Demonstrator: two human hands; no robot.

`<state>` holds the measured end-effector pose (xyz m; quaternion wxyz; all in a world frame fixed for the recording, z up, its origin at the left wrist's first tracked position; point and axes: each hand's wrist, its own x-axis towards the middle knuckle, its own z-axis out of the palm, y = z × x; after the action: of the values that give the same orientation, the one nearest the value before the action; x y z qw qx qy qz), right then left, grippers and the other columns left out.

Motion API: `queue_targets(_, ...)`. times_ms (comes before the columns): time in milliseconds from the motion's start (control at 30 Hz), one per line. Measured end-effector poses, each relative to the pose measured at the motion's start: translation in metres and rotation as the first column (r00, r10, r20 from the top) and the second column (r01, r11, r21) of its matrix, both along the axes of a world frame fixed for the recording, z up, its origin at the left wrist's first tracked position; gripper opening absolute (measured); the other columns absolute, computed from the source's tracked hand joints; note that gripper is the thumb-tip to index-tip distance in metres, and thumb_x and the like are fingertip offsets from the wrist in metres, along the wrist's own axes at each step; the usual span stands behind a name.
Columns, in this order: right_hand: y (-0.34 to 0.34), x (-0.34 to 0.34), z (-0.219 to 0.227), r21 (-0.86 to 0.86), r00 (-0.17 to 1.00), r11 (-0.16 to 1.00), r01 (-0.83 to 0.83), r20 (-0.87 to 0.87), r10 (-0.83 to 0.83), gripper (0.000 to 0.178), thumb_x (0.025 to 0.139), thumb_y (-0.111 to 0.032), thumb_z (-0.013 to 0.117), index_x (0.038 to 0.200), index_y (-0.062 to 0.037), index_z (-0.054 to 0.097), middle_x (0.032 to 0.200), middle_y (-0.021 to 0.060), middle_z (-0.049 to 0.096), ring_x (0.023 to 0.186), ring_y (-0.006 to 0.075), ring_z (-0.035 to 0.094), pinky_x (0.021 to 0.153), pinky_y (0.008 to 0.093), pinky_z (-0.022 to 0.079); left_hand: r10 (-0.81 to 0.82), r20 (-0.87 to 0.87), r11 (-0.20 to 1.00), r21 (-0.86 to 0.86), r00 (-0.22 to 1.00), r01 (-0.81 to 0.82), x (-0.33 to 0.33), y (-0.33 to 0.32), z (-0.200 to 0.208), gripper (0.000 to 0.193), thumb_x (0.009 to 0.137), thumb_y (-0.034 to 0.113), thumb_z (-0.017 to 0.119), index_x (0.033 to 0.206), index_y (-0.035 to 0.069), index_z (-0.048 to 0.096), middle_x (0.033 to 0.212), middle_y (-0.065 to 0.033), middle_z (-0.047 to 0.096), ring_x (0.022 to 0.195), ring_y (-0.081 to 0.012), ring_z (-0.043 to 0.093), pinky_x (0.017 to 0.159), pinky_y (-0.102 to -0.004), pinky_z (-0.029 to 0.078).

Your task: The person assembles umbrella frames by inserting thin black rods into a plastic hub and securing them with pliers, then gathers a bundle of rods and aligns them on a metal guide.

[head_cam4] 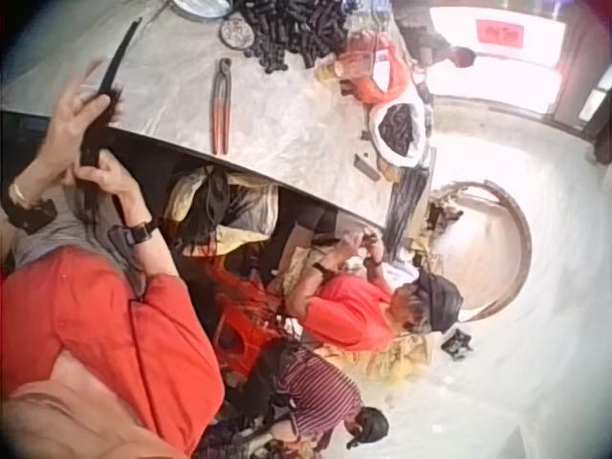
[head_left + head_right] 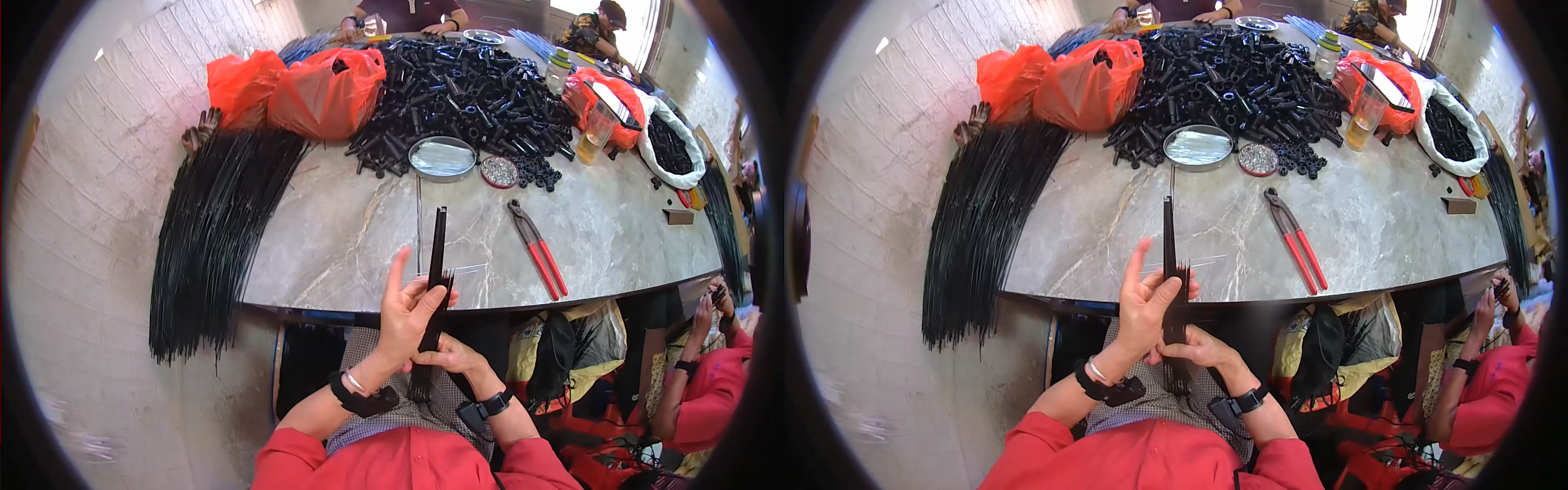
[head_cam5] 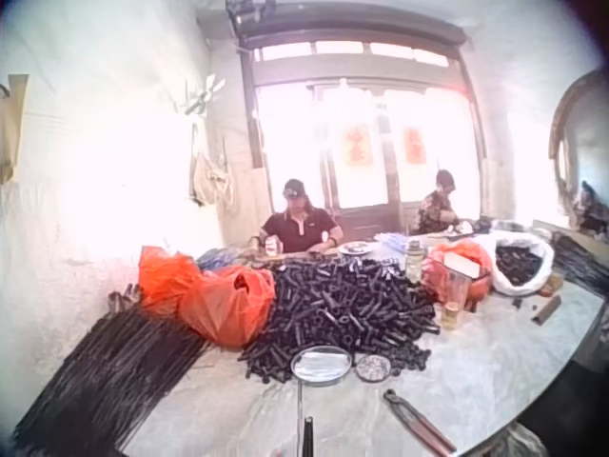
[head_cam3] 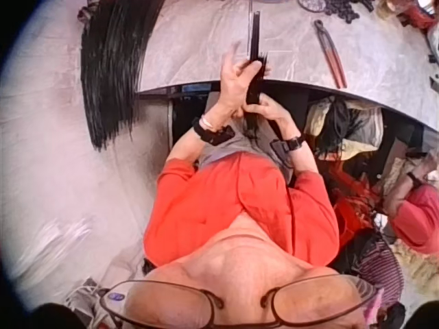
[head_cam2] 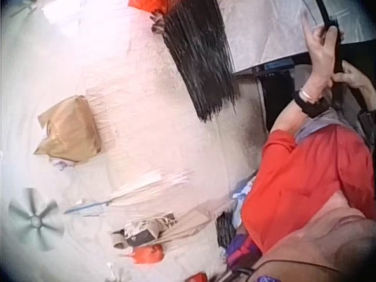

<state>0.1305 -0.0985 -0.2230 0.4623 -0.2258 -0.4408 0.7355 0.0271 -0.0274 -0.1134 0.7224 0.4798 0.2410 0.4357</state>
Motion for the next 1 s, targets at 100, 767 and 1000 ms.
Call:
queue_targets(100, -0.001, 0.003, 0.005, -0.018, 0.999, 0.999, -0.027, -0.031, 0.026, 0.016, 0.094, -0.017, 0.06, 0.095, -0.0008, 0.059, 0.099, 0.0131, 0.067, 0.101, 0.0246, 0.064, 0.096, 0.0389, 0.048, -0.269, 0.018, 0.957, -0.11, 0.963, 0.269, -0.004, 0.012, -0.001, 0.047, 0.099, 0.015, 0.051, 0.141, 0.0, 0.033, 0.107, -0.0159, 0.063, 0.094, -0.0227, 0.066, 0.086, -0.0355, 0.055)
queue_targets(767, -0.005, 0.045, 0.198, 0.786, -0.045, 0.478, 0.392, 0.535, -0.844, 0.021, 0.085, -0.012, 0.067, 0.102, -0.0001, 0.064, 0.086, 0.0125, 0.07, 0.081, 0.0248, 0.068, 0.071, 0.0347, 0.051, -0.273, 0.005, 0.961, -0.046, 0.962, 0.273, -0.003, 0.016, -0.004, 0.028, 0.101, 0.026, 0.049, 0.092, 0.001, 0.054, 0.07, -0.0022, 0.05, 0.059, -0.0098, 0.047, 0.056, -0.0252, 0.041)
queue_targets(1000, 0.067, 0.04, 0.196, 0.667, 0.378, 0.612, 0.425, 0.484, -0.789, 0.033, 0.084, -0.016, 0.069, 0.109, 0.004, 0.061, 0.094, 0.0134, 0.072, 0.091, 0.0194, 0.069, 0.079, 0.0284, 0.051, -0.234, 0.034, 0.971, -0.045, 0.972, 0.236, 0.003, 0.009, -0.009, 0.038, 0.101, 0.037, 0.049, 0.09, 0.002, 0.059, 0.071, -0.0009, 0.055, 0.06, -0.0078, 0.05, 0.054, -0.0222, 0.041)
